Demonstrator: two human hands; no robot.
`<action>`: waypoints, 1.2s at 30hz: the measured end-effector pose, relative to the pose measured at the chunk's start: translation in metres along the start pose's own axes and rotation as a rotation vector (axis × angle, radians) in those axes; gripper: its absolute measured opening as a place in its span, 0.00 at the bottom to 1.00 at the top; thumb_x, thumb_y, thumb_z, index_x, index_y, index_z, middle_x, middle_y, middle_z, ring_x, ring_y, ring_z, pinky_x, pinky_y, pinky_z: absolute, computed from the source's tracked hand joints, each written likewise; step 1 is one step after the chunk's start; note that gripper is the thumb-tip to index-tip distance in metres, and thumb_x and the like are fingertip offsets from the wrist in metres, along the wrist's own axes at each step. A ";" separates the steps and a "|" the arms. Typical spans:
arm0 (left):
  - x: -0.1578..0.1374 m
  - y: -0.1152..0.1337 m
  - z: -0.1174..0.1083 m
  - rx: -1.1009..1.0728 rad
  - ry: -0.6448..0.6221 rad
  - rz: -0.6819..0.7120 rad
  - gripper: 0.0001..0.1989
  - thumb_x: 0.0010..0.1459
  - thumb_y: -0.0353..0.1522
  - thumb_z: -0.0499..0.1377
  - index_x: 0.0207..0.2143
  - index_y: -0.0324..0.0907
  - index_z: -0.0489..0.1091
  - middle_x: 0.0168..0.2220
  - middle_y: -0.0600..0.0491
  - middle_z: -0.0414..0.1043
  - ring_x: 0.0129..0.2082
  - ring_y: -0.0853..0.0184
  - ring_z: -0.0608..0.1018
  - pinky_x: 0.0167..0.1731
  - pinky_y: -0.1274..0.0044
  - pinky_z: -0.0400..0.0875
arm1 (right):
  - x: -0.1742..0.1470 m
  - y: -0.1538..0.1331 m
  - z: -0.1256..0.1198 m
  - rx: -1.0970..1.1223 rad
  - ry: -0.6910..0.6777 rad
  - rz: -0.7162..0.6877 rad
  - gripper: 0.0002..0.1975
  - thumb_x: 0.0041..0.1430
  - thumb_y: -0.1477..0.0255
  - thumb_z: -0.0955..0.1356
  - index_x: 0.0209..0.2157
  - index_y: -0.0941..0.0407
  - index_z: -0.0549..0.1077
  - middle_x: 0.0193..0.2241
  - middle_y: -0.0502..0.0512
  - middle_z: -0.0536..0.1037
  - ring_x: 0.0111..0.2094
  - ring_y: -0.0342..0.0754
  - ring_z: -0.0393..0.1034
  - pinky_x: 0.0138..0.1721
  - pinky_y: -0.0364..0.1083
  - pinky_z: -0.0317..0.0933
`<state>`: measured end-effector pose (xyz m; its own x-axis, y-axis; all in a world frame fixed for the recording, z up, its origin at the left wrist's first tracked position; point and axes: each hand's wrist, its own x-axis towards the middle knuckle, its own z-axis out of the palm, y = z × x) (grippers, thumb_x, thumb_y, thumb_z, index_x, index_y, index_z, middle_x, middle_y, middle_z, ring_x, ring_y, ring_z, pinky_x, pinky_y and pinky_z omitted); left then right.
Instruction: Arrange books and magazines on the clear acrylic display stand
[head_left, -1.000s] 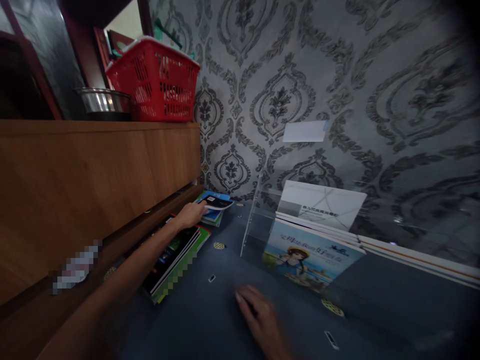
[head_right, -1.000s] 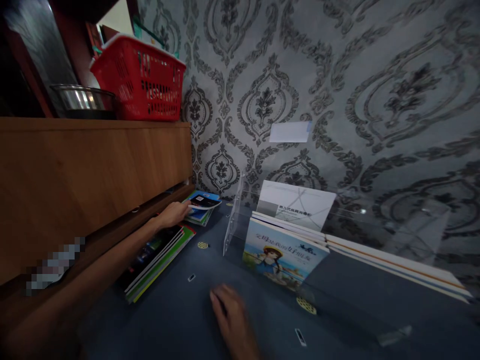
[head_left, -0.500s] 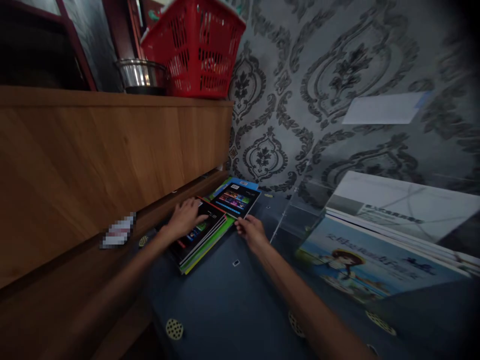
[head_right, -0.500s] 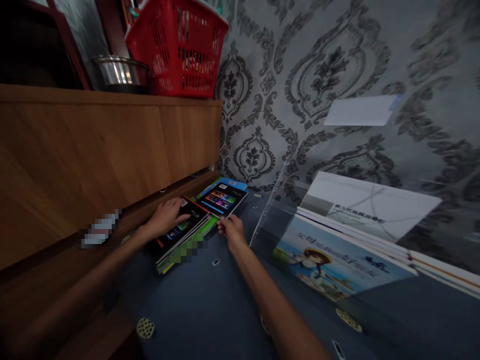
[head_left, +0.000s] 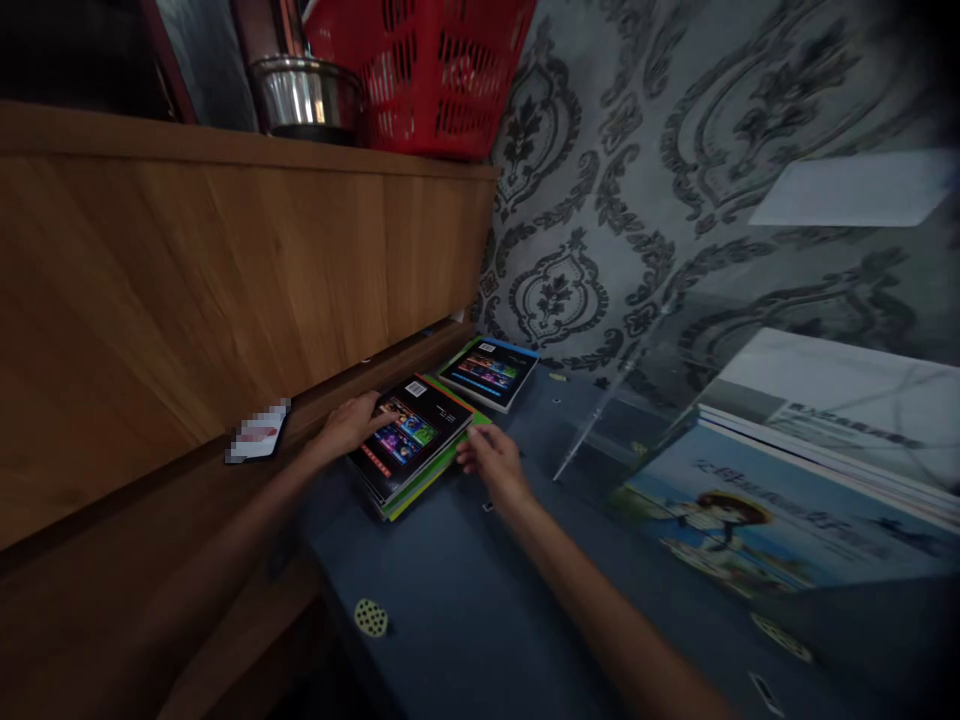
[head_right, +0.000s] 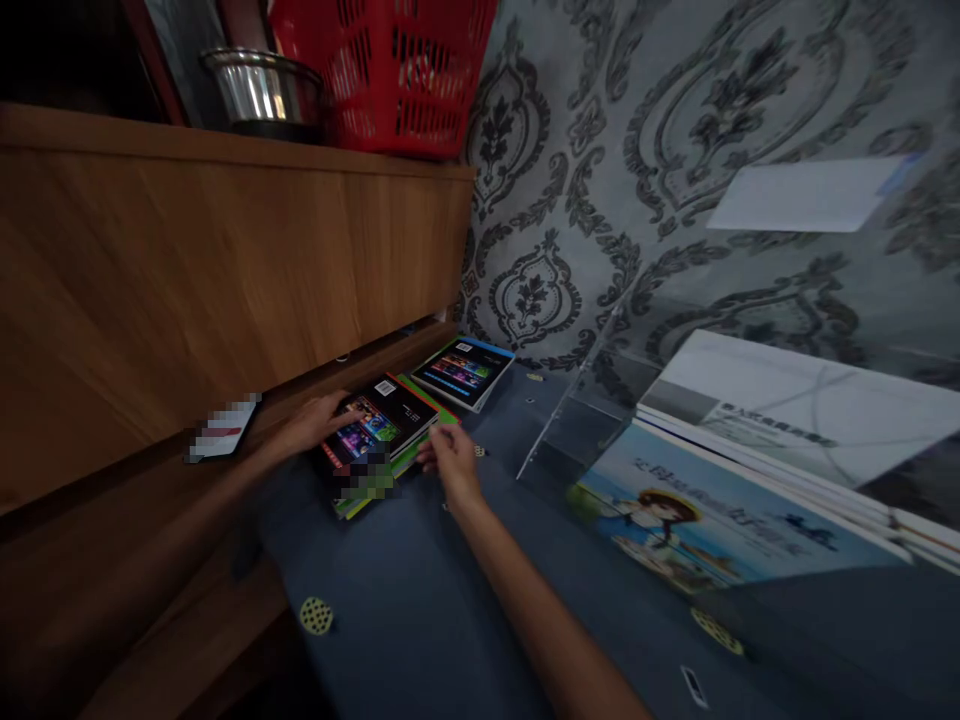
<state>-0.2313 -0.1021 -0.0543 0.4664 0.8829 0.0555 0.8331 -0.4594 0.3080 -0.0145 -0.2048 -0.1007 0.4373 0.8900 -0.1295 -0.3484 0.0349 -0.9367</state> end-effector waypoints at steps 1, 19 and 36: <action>-0.003 0.002 0.001 0.011 0.008 0.011 0.26 0.65 0.50 0.48 0.54 0.42 0.67 0.52 0.45 0.75 0.52 0.56 0.77 0.49 0.70 0.70 | -0.010 0.003 0.004 -0.006 -0.031 -0.004 0.21 0.41 0.59 0.78 0.31 0.56 0.70 0.19 0.47 0.76 0.18 0.42 0.70 0.17 0.39 0.60; -0.066 0.054 0.034 0.153 0.119 0.199 0.26 0.68 0.39 0.48 0.63 0.36 0.60 0.66 0.41 0.58 0.68 0.56 0.60 0.66 0.62 0.54 | -0.084 0.016 0.010 0.194 -0.029 0.232 0.25 0.33 0.58 0.81 0.32 0.56 0.74 0.23 0.49 0.80 0.22 0.46 0.74 0.21 0.43 0.69; -0.155 0.144 0.050 -0.207 -0.442 0.361 0.52 0.56 0.57 0.56 0.70 0.35 0.43 0.71 0.36 0.38 0.70 0.48 0.44 0.66 0.54 0.47 | -0.152 0.003 -0.072 0.072 0.201 0.155 0.28 0.33 0.56 0.80 0.35 0.57 0.78 0.31 0.54 0.83 0.33 0.54 0.77 0.28 0.46 0.70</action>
<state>-0.1686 -0.3099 -0.0658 0.8250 0.5304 -0.1950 0.5447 -0.6546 0.5242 -0.0225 -0.3722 -0.1074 0.5277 0.7791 -0.3384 -0.4789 -0.0562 -0.8761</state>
